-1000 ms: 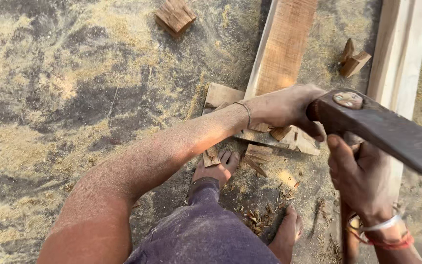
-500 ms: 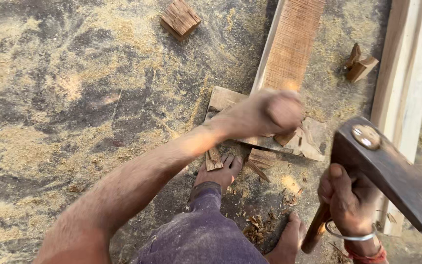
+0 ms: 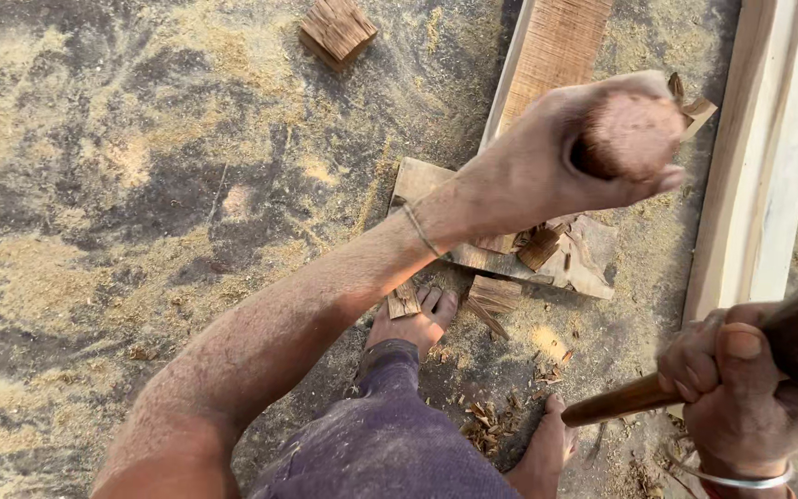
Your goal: The person uses a chisel and mallet to carve a small wooden block placed on a larger plank. They repeatedly strike the chisel to remove wood shavings and shape the block.
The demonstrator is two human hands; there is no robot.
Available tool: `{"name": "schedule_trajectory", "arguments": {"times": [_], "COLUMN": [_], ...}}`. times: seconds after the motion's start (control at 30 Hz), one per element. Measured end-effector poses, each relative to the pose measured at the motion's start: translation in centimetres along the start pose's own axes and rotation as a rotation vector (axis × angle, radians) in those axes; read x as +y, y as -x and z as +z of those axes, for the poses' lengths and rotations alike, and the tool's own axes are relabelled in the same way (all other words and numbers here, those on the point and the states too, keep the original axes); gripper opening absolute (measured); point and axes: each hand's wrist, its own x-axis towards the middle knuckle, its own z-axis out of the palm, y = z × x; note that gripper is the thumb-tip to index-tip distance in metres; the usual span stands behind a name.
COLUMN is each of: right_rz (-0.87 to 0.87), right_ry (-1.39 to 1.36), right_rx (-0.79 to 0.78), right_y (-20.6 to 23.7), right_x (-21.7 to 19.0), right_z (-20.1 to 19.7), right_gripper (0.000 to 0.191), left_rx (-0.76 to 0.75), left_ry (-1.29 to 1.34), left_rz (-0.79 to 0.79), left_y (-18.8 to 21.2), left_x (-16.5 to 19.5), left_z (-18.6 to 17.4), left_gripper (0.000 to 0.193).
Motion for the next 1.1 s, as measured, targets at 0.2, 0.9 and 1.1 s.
{"name": "schedule_trajectory", "arguments": {"times": [0.2,0.9,1.1], "right_rz": [0.045,0.253,0.168], "right_ry": [0.097,0.236,0.469], "right_rx": [-0.033,-0.218,-0.333], "right_y": [-0.4,-2.3,-3.9], "right_x": [0.0,-2.1,-3.0], "right_z": [-1.4,-1.8,-1.2], "right_gripper": [0.04,0.051,0.053], "left_rx": [-0.101,-0.14,-0.174], "left_ry": [0.089,0.067,-0.003], "left_rz": [-0.008,-0.172,-0.164], "left_y": [0.0,3.7,3.9], "left_x": [-0.9,-1.4,-1.8], "left_z": [2.3,3.3,3.5], "left_gripper": [0.055,0.069,0.068]}}
